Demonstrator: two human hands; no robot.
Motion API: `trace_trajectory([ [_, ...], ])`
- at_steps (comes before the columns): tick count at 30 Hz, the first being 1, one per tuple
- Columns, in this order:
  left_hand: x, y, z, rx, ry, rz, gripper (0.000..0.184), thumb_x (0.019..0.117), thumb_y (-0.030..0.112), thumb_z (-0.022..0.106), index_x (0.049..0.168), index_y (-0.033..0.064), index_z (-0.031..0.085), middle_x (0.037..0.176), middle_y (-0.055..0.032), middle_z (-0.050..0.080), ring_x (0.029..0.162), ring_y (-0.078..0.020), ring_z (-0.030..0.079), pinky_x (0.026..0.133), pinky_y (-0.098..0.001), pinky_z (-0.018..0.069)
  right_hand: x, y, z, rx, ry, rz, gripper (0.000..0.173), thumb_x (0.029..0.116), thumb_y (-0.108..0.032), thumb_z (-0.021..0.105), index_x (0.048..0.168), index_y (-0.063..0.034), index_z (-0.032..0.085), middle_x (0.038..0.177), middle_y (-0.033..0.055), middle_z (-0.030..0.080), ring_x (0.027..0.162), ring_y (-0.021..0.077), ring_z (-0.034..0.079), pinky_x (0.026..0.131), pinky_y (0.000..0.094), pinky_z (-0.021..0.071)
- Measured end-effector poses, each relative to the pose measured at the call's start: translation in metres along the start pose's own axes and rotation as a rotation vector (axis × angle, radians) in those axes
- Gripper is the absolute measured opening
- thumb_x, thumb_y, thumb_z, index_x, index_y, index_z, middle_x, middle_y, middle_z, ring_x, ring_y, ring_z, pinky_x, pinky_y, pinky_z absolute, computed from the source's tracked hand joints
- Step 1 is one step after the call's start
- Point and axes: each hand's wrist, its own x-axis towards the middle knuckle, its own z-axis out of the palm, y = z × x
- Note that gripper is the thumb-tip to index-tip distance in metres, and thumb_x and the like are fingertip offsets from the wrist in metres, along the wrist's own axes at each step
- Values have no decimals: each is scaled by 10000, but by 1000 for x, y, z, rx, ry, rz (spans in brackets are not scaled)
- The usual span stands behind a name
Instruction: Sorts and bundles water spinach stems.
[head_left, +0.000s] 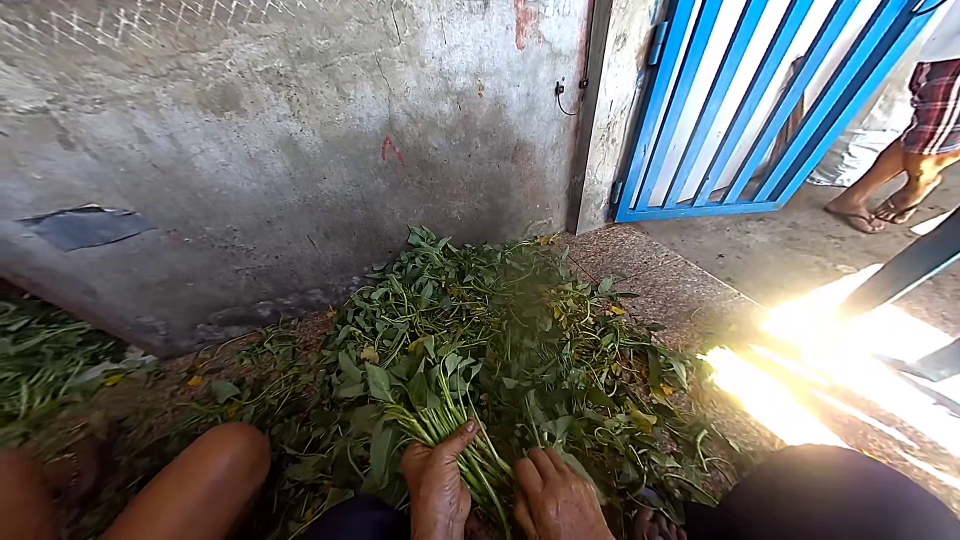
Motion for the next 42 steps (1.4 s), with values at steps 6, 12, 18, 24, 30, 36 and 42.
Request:
trace_trajectory([
  [6,6,5,-5,-64,27,18,286,779,-240,693,1023,-139,582,769,-225,713,596,-284,708,561,-386,626,-23,12,-15,38,-74,-31,181,937,-195,564,824,-78,644,816,104,681,790,277,715,588,405,579],
  [12,1,4,-2,-64,29,7,249,790,-235,682,1001,-148,582,758,-239,713,593,-294,713,557,-383,625,-36,22,-43,265,-259,95,197,968,-168,545,900,-11,642,813,165,674,684,308,710,553,460,577],
  [18,16,18,-11,-101,139,102,236,865,-144,680,1078,-112,582,810,-186,708,680,-243,715,637,-377,631,-52,39,-73,647,-363,337,301,1015,-141,448,967,69,658,695,189,627,654,316,654,619,500,527],
  [24,32,42,-28,-190,299,347,304,845,-139,710,1110,-82,571,830,-159,700,685,-222,715,628,-371,641,-91,79,-75,347,-536,483,356,1025,-217,464,1094,74,656,914,283,692,874,467,704,742,643,542],
  [30,24,31,-22,-194,226,164,264,873,-127,682,1111,-91,574,861,-177,693,742,-232,708,699,-373,632,-26,65,-44,115,-1245,360,470,984,-447,640,1297,-99,692,1410,355,510,1199,584,556,908,747,484],
  [36,20,29,-22,-244,33,-147,185,948,-87,575,1127,-43,596,882,-185,696,725,-289,717,658,-458,638,26,86,84,265,-922,830,536,1049,-415,509,1417,-25,530,1358,248,611,1248,410,618,1014,603,503],
  [42,15,25,-18,-223,-61,-280,168,970,-57,584,1137,-46,574,908,-229,701,724,-358,731,626,-517,639,10,92,113,633,-631,1011,339,1028,-260,549,1226,-18,682,1170,205,698,1113,343,670,992,549,510],
])
